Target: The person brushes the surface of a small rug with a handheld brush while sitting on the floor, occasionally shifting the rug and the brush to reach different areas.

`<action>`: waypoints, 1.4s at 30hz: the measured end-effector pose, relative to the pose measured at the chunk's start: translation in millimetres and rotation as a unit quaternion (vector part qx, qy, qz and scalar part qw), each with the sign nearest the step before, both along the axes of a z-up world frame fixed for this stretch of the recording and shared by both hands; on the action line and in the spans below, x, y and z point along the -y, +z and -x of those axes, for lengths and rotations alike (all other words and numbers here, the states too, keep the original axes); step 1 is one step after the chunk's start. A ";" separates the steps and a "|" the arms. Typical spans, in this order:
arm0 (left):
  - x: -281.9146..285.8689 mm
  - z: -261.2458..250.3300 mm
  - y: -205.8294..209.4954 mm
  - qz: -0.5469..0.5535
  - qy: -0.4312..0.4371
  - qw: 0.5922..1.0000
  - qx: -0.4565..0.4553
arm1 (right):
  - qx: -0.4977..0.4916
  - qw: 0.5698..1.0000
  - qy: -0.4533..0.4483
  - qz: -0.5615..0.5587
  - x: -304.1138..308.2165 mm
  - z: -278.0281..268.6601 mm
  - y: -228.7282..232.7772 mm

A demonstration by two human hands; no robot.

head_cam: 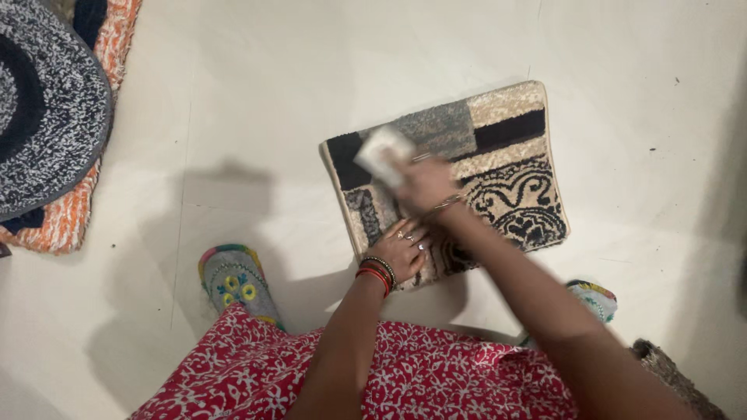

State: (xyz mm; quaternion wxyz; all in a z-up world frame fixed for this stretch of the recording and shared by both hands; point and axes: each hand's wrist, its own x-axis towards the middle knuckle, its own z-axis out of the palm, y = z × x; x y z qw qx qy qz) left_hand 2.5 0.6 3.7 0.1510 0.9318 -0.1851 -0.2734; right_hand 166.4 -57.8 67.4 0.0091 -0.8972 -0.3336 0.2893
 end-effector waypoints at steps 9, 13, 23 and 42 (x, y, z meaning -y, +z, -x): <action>4.3 2.7 -15.5 0.049 -0.003 0.998 0.030 | 0.196 0.897 -0.395 -0.021 139.7 -123.2 -2.7; 2.1 -4.1 -3.4 0.023 -0.042 0.999 0.020 | 0.133 0.886 -0.420 -0.146 58.4 -75.6 -0.1; -1.9 -5.4 12.9 -0.011 -0.048 0.998 -0.051 | -0.037 0.995 -0.073 0.052 -0.8 -5.2 -2.6; 3.2 4.1 -14.2 0.096 0.023 0.995 0.009 | 0.113 0.987 -0.060 -0.098 40.3 33.8 -3.2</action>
